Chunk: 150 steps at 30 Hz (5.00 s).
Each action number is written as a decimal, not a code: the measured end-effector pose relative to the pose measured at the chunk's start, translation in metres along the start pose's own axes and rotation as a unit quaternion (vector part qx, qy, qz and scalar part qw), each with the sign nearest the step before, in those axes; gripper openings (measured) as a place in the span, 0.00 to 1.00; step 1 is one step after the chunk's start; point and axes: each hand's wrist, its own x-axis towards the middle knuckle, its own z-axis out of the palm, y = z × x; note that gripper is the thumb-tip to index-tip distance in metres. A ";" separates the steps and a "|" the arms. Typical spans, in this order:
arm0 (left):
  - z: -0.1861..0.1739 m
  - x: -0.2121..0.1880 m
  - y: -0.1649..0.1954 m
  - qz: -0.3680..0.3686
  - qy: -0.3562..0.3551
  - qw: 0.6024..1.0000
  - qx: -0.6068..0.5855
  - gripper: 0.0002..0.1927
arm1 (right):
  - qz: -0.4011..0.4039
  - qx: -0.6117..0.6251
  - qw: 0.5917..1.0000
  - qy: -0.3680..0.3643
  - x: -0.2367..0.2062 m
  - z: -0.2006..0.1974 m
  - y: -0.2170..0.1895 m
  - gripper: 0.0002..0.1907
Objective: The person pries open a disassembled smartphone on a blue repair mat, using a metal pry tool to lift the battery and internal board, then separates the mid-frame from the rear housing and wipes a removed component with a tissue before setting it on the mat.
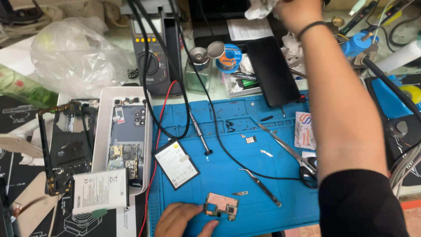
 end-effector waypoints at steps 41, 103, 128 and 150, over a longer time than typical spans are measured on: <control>-0.027 -0.056 0.032 -0.004 0.029 0.999 0.018 0.53 | -0.226 0.039 0.947 -0.225 -0.402 -0.044 -0.174 0.13; -0.045 -0.046 0.009 -0.008 -0.037 0.999 -0.014 0.50 | -0.306 -0.031 0.901 -0.306 -0.420 -0.018 -0.192 0.15; -0.042 -0.049 0.013 -0.013 -0.046 0.999 0.009 0.49 | -0.293 -0.064 0.905 -0.303 -0.450 -0.045 -0.183 0.17; -0.043 -0.057 0.022 -0.009 -0.034 0.999 0.016 0.48 | -0.174 -0.055 0.949 -0.258 -0.479 -0.051 -0.193 0.17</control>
